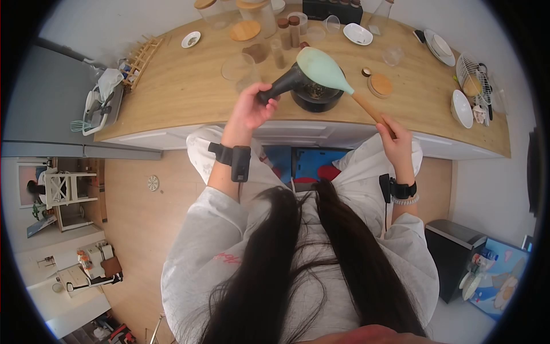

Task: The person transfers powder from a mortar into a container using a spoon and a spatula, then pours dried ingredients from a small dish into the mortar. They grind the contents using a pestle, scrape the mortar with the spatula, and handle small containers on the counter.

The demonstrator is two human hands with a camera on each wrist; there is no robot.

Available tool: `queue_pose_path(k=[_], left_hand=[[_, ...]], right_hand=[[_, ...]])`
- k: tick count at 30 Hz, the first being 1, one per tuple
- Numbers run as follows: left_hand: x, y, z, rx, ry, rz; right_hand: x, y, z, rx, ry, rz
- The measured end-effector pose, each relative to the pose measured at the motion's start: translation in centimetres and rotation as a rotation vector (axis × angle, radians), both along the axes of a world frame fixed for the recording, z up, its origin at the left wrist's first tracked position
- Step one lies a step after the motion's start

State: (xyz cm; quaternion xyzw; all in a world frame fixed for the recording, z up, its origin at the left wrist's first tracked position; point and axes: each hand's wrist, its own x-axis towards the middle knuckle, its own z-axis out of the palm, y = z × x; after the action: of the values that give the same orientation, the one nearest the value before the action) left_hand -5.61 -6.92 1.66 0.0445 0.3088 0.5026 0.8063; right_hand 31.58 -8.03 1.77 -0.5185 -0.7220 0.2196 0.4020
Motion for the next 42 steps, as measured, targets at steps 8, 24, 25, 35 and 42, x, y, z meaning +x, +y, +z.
queue_pose_path(k=[8, 24, 25, 35, 42], left_hand=[[0.5, -0.2, 0.2, 0.061, 0.240, 0.022], [0.5, 0.3, 0.0, -0.045, 0.182, -0.046], [0.5, 0.3, 0.2, -0.044, 0.172, -0.074], [0.4, 0.5, 0.0, -0.068, 0.137, -0.065], [1.1, 0.3, 0.7, -0.040, 0.356, -0.023]], right_hand=[[0.0, 0.3, -0.3, -0.012, -0.026, -0.080], [1.3, 0.3, -1.0, -0.048, 0.044, 0.036], [1.1, 0.3, -0.9, -0.041, 0.050, 0.039], [1.0, 0.1, -0.2, -0.018, -0.006, 0.014], [0.8, 0.4, -0.6, -0.032, 0.001, 0.016]])
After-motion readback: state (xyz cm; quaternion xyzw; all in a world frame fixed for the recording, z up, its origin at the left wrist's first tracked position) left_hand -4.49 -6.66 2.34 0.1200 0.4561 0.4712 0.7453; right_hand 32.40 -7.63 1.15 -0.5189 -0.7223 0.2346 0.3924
